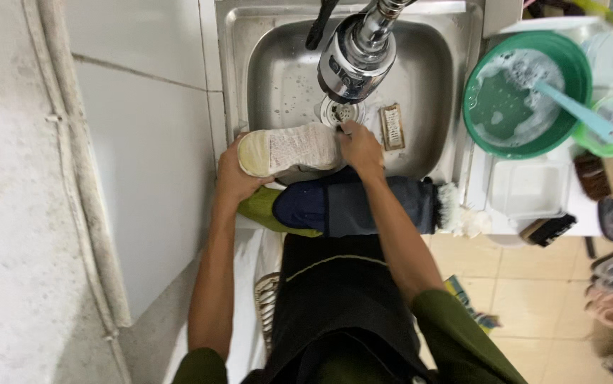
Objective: The person scrubs a white sneaker with a brush and soap in a sink, rinses it under running water, and repeats the process. They use a sponge and a brush to clean the shoe's surface and sole.
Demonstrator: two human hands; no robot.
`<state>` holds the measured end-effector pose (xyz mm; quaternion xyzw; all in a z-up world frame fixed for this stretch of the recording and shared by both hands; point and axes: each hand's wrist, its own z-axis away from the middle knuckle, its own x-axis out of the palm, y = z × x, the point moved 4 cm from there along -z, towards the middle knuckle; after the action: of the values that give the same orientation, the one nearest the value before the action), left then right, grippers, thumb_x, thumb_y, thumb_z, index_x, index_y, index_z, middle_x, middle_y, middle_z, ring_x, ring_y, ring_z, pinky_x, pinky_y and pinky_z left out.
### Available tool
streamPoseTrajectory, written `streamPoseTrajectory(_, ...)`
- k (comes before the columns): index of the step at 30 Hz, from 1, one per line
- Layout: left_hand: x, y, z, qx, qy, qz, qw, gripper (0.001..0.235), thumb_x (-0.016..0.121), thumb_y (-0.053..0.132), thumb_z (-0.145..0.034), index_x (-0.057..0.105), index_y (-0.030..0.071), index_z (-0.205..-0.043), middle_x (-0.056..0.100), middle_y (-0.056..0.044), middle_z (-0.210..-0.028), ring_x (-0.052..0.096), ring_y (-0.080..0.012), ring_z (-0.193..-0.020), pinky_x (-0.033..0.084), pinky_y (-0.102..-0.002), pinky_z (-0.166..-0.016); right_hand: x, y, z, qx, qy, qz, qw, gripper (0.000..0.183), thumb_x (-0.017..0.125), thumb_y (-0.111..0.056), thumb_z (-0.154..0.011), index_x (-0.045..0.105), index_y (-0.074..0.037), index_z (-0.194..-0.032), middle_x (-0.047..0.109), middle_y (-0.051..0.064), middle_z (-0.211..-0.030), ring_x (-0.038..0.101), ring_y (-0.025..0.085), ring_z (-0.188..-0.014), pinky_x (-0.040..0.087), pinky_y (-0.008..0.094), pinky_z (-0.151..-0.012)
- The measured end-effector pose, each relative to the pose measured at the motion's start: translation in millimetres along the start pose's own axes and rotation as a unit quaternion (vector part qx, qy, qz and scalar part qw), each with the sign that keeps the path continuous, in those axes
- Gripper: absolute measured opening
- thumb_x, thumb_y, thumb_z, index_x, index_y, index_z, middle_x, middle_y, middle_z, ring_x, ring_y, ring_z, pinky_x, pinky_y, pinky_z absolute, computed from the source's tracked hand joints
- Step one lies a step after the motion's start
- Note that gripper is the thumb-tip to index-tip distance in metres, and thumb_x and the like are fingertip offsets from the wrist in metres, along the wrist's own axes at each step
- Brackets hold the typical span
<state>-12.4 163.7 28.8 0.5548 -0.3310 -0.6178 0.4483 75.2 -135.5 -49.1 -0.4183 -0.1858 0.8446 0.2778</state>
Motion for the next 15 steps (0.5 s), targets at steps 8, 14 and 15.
streamPoseTrajectory(8,0,4,-3,0.025,0.004,0.004,1.0,0.109,0.113,0.024,-0.057,0.063,-0.004,-0.149,0.07,-0.034,-0.142,0.058,-0.0576,-0.142,0.036,-0.068,-0.129,18,39,-33,0.035,0.005,0.03,0.999,0.035,0.069,-0.037,-0.107,0.078,-0.024,-0.139,0.081,0.018,-0.128,0.077,0.043,-0.12,0.062,0.061,-0.1)
streamPoseTrajectory(14,-3,-4,-3,0.018,0.005,-0.015,1.0,0.106,0.111,0.026,-0.059,0.062,-0.005,-0.148,0.069,-0.036,-0.141,0.059,-0.0592,-0.14,0.04,-0.074,-0.124,11,36,-18,0.035,-0.046,0.059,0.997,0.033,0.07,-0.027,-0.106,0.081,-0.014,-0.133,0.081,0.026,-0.125,0.076,0.051,-0.121,0.06,0.066,-0.101)
streamPoseTrajectory(15,-4,-6,-6,0.022,0.011,-0.021,0.999,0.104,0.11,0.028,-0.061,0.062,-0.005,-0.147,0.069,-0.036,-0.141,0.06,-0.0585,-0.138,0.042,-0.075,-0.122,18,34,-35,0.009,-0.021,0.07,0.997,0.033,0.068,-0.028,-0.107,0.081,-0.01,-0.132,0.081,0.027,-0.123,0.075,0.053,-0.122,0.06,0.068,-0.1)
